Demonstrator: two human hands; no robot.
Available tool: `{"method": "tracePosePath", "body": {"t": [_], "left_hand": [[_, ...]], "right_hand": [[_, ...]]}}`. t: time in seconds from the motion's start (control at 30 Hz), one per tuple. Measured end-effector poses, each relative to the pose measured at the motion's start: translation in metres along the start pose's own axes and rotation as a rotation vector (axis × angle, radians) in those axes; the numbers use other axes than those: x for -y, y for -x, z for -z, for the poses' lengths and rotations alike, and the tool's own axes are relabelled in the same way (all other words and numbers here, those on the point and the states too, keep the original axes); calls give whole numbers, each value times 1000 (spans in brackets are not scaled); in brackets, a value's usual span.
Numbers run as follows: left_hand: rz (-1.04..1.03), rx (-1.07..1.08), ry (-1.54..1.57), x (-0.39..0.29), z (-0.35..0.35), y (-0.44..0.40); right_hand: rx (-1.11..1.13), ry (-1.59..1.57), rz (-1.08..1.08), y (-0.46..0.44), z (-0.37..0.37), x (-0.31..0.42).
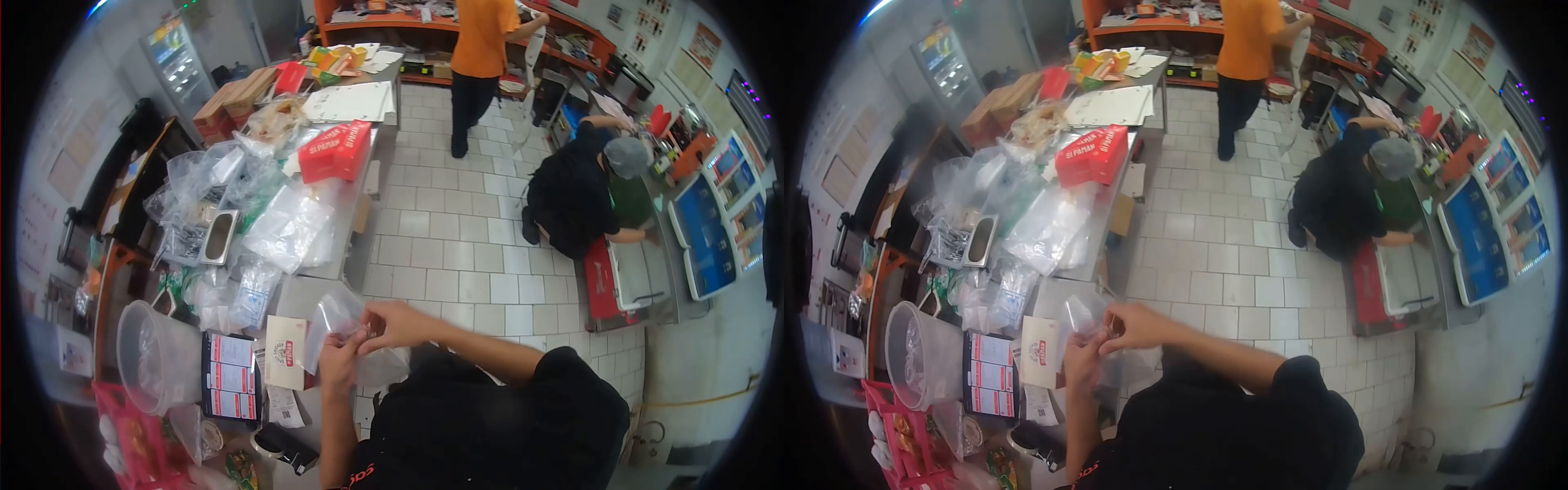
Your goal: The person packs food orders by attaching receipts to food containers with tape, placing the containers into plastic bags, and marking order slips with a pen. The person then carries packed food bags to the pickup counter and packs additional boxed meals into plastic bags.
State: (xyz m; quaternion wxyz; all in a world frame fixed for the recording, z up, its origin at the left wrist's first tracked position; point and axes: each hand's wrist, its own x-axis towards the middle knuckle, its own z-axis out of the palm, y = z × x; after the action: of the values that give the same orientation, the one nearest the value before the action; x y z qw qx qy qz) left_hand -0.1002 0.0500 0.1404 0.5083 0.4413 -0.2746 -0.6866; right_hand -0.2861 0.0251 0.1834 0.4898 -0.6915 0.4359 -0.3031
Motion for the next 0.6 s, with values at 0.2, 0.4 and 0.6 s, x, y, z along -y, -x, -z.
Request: {"method": "tracePosePath", "body": {"t": [0.2,0.4,0.6], "left_hand": [[120,37,81,31,24,59],[-408,-30,-659,7,51,74],[-327,-197,-1091,-16,110,107]], "right_hand": [[-169,-65,-241,74,1,-30],[-443,275,-121,89,-5,-36],[-559,677,-114,111,56,-58]]}}
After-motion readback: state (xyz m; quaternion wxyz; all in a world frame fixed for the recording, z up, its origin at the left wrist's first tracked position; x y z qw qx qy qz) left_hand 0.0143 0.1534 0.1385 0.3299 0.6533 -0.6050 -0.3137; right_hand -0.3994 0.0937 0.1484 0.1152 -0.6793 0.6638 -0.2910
